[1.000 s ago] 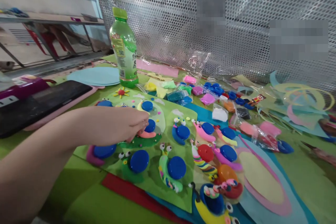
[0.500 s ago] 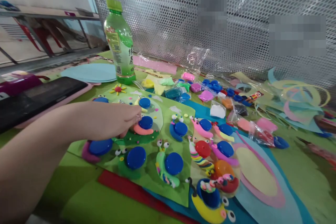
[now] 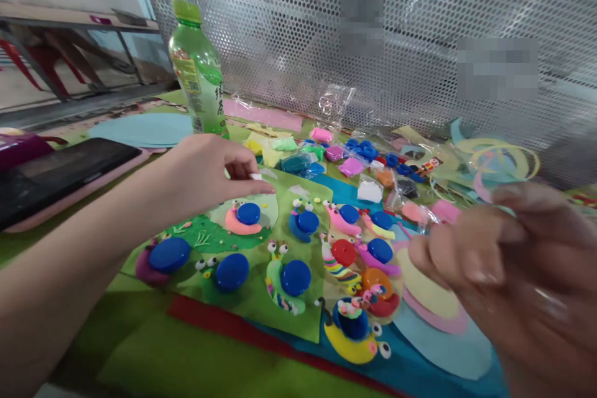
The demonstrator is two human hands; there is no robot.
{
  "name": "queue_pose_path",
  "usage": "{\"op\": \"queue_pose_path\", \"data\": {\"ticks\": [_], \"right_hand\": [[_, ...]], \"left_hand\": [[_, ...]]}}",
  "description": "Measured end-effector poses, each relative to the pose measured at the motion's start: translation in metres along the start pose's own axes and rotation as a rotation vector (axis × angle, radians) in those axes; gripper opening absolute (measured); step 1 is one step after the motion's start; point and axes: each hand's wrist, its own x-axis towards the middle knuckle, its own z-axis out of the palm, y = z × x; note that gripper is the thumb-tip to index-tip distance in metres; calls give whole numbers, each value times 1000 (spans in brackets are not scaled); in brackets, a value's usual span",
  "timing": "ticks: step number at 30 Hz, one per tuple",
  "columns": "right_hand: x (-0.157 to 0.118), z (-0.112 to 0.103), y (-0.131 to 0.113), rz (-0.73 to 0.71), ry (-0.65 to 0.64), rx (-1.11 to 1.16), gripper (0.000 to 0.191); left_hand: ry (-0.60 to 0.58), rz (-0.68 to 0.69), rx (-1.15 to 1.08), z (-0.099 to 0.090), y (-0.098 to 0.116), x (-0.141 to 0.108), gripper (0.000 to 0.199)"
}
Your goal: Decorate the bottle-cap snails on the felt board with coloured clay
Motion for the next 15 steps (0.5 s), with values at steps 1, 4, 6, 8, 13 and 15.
{"op": "queue_pose_path", "data": {"ticks": [1, 4, 6, 8, 13, 15], "right_hand": [[5, 2, -1, -27, 25, 68, 29], [16, 9, 0, -50, 51, 114, 19], [20, 10, 5, -66, 5, 67, 12], [23, 8, 12, -84, -57, 28, 10], [27, 2, 16, 148, -215, -179, 12], [28, 0, 14, 204, -290, -238, 17]], "left_hand": [[23, 7, -56, 0, 5, -2, 32], [88, 35, -149, 0, 14, -5, 32], [91, 41, -183, 1, 17, -5, 27], [64, 75, -235, 4, 21, -4, 25], [-9, 273, -265, 16, 36, -7, 35], [-28, 310, -289, 22, 44, -8, 34]]}}
